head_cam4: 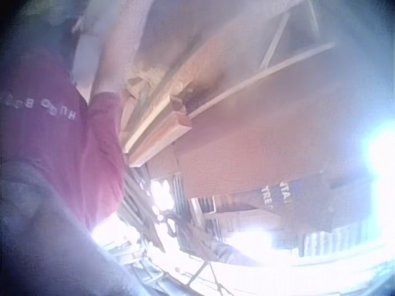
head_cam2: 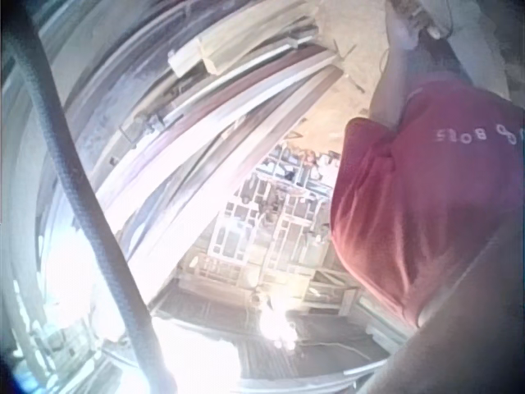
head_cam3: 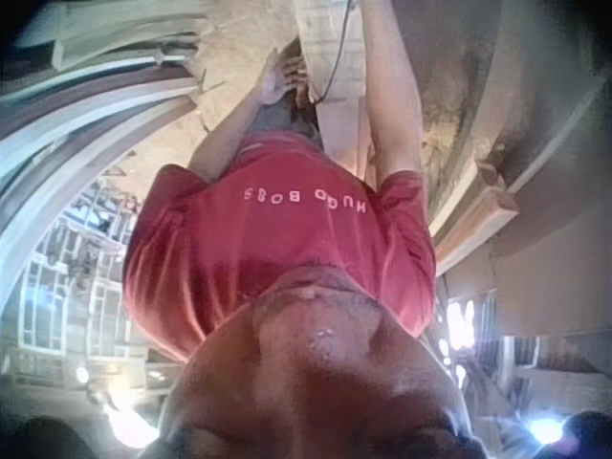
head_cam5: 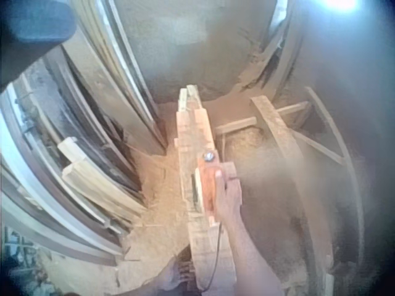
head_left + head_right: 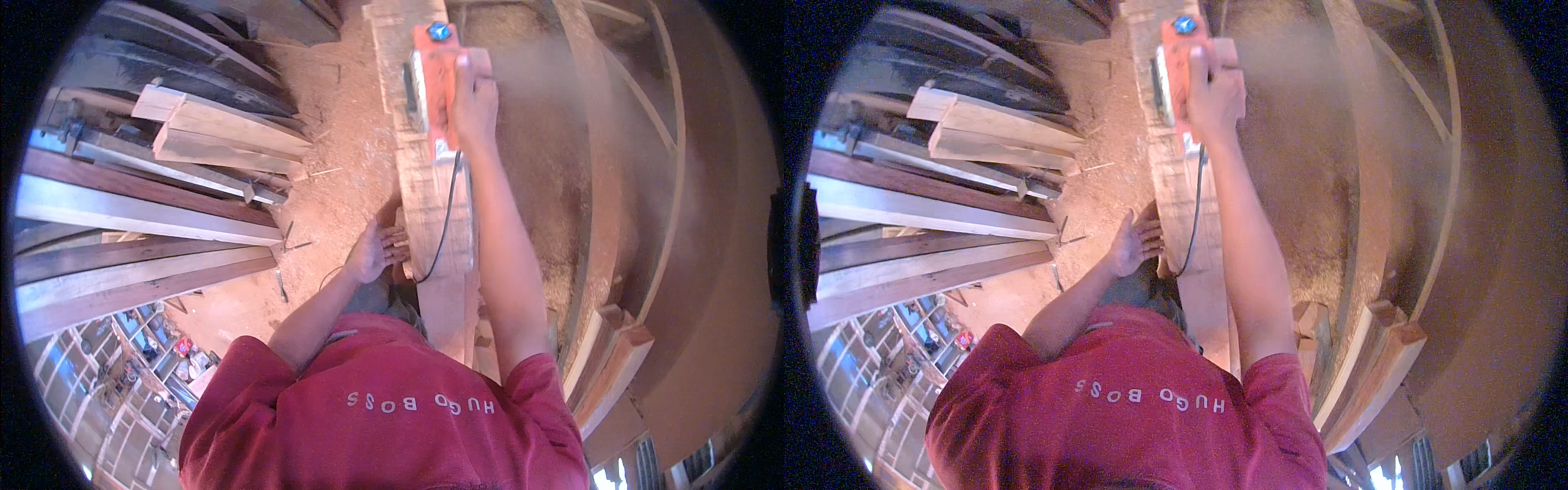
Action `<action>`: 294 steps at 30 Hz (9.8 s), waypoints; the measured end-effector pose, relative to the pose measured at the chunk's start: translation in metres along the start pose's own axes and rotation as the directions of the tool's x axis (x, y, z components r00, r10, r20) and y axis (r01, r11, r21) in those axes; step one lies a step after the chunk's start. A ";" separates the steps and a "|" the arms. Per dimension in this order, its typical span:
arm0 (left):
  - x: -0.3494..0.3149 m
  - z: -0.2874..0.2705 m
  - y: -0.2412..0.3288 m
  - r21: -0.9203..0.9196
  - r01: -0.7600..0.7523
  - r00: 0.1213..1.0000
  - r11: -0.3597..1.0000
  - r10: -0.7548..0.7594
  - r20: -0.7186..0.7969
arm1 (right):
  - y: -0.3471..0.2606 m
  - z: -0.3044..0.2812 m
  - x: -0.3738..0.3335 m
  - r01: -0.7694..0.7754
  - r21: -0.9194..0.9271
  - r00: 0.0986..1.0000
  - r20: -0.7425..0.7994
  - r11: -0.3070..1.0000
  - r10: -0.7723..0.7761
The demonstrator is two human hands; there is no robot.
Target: The person uses a circular saw to cut a long piece of wood and then uses an electric planer to smooth the surface of the wood.
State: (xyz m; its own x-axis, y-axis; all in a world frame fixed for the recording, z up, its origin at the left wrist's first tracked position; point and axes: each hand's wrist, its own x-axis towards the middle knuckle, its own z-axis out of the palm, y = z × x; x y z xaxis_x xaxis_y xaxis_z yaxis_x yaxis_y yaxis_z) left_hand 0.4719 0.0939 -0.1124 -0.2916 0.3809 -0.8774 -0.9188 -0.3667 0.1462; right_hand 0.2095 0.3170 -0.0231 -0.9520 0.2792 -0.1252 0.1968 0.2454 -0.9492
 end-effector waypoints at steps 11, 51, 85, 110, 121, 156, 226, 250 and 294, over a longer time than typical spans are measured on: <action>0.015 -0.024 -0.013 -0.146 0.040 0.997 0.989 -0.030 0.069 | 0.013 -0.040 -0.153 -0.213 -0.012 0.959 0.188 0.977 0.211; 0.061 0.041 0.188 0.344 -0.103 0.993 0.933 0.117 -0.020 | -0.096 0.138 0.278 0.054 -0.345 0.998 -0.013 0.937 -0.062; 0.062 -0.083 0.210 0.965 -0.247 0.803 -0.087 0.540 0.254 | -0.025 0.049 0.075 -0.348 0.162 0.931 0.171 0.923 0.321; 0.052 -0.052 0.235 0.945 -0.290 0.844 0.150 0.505 0.179 | -0.031 0.018 0.073 -0.334 0.032 0.910 0.270 0.942 0.314; 0.074 0.009 0.285 0.655 -0.315 0.909 0.687 0.416 0.001 | -0.065 0.102 0.310 -0.083 0.012 0.982 0.172 0.996 0.080; 0.073 0.021 0.304 0.753 -0.298 0.895 0.587 0.447 0.006 | -0.051 0.101 0.334 0.070 0.017 0.997 0.013 0.997 -0.070; -0.114 -0.143 0.030 0.955 -0.223 0.889 0.196 0.442 0.117 | 0.004 -0.049 -0.285 -0.351 0.184 0.927 0.209 0.918 0.312; -0.022 -0.085 0.269 0.806 -0.173 0.886 0.566 0.447 -0.124 | -0.080 0.140 0.196 0.112 -0.124 0.994 0.011 0.986 -0.111; -0.057 -0.063 0.158 0.972 -0.168 0.950 0.167 0.292 0.114 | -0.011 -0.058 -0.127 -0.239 0.072 0.969 0.078 0.968 0.233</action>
State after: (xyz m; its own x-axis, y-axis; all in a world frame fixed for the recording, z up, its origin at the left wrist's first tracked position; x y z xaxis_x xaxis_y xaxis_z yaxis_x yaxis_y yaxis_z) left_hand 0.3605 -0.0393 -0.0678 -0.5756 0.3511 -0.7385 -0.3627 0.6999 0.6154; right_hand 0.3419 0.3330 0.0202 -0.8951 0.2556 -0.3654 0.4013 0.1045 -0.9100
